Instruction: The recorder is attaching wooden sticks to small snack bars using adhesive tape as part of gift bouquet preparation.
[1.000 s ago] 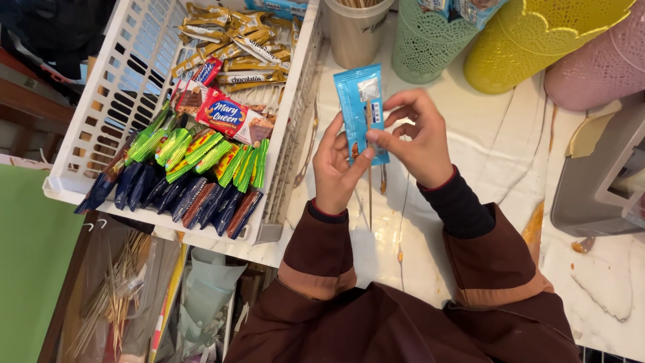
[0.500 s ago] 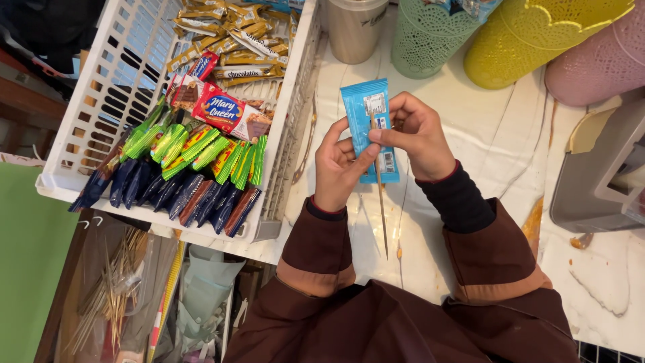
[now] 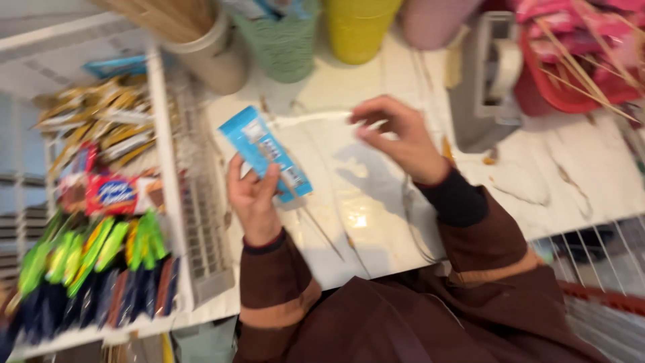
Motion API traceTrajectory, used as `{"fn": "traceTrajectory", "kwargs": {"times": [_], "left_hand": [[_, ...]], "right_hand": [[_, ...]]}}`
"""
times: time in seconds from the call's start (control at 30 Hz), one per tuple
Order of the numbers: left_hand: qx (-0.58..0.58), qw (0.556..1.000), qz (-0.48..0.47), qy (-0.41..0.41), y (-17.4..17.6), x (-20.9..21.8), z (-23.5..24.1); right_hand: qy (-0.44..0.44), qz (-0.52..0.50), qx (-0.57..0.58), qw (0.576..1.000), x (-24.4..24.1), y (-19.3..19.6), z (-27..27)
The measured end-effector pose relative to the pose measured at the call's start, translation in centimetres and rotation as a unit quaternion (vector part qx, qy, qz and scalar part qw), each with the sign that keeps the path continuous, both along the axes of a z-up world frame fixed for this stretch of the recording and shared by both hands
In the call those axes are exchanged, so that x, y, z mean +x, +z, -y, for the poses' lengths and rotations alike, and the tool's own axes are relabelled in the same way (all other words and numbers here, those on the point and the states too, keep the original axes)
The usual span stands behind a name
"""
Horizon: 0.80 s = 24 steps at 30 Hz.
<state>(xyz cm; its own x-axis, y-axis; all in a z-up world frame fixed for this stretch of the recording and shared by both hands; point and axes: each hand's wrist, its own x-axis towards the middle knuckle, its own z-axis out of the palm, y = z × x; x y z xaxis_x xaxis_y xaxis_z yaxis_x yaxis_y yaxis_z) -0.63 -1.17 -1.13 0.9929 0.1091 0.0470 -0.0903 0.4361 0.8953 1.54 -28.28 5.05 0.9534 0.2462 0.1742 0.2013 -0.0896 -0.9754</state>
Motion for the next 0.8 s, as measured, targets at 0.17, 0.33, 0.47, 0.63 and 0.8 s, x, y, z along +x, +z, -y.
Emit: {"fn": "traceTrajectory", "kwargs": {"times": [0.17, 0.33, 0.47, 0.63, 0.8], "left_hand": [[-0.022, 1.000, 0.009, 0.000, 1.7, -0.5, 0.7], [-0.009, 1.000, 0.020, -0.004, 0.7, -0.4, 1.1], [-0.005, 1.000, 0.015, -0.006, 0.5, -0.5, 1.8], [0.017, 0.999, 0.007, -0.029, -1.2, -0.6, 3.4], [0.050, 0.996, -0.008, -0.067, -2.3, -0.9, 5.1]], "right_hand": [[-0.312, 0.090, -0.082, 0.942, -4.9, -2.0, 9.3], [-0.430, 0.142, -0.172, 0.875, -7.1, -5.4, 14.3], [-0.508, 0.137, -0.153, 0.836, -7.5, -6.7, 15.1], [-0.535, 0.126, -0.153, 0.821, -6.6, -7.6, 15.0], [-0.493, 0.158, -0.214, 0.828, -5.4, -9.9, 17.0]]}}
